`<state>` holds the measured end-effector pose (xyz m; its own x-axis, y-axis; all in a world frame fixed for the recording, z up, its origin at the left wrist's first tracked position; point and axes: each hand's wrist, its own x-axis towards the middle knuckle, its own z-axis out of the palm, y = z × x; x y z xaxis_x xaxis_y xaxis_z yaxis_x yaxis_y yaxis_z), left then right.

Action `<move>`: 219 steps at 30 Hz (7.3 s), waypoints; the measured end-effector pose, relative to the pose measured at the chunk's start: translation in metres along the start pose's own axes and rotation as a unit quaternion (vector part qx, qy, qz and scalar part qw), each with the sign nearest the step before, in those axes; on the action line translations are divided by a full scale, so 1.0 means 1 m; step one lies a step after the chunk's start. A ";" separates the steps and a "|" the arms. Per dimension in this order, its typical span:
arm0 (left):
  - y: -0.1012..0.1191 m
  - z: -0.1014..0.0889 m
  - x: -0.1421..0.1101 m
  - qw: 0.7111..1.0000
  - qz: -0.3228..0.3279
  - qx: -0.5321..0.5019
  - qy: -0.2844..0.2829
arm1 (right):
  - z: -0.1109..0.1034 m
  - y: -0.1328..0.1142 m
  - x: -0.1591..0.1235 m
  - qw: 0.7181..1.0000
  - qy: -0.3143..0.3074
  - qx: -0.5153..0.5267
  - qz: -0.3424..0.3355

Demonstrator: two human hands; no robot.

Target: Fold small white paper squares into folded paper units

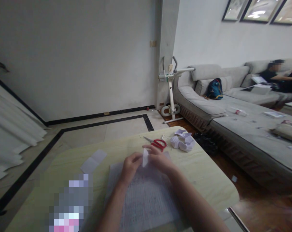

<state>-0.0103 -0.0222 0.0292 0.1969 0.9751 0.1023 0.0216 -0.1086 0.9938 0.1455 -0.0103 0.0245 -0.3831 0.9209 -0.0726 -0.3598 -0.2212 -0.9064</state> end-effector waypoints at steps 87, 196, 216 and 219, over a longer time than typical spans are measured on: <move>-0.008 -0.009 0.007 0.807 -0.158 -0.566 0.060 | -0.008 -0.035 0.000 0.961 0.185 -0.133 -0.156; 0.004 0.015 -0.007 0.995 -0.037 -0.019 -0.091 | -0.017 0.007 -0.070 0.929 0.086 -0.341 -0.115; 0.002 0.022 -0.006 0.998 -0.010 0.034 -0.058 | -0.017 0.006 -0.068 0.956 0.092 -0.264 -0.087; 0.002 0.022 -0.006 0.997 0.005 0.037 -0.064 | -0.018 0.007 -0.067 0.962 0.104 -0.236 -0.091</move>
<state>0.0105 -0.0322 0.0296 0.3205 0.9418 0.1019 0.0911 -0.1377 0.9863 0.1840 -0.0679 0.0155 -0.1532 0.9859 0.0681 0.0411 0.0752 -0.9963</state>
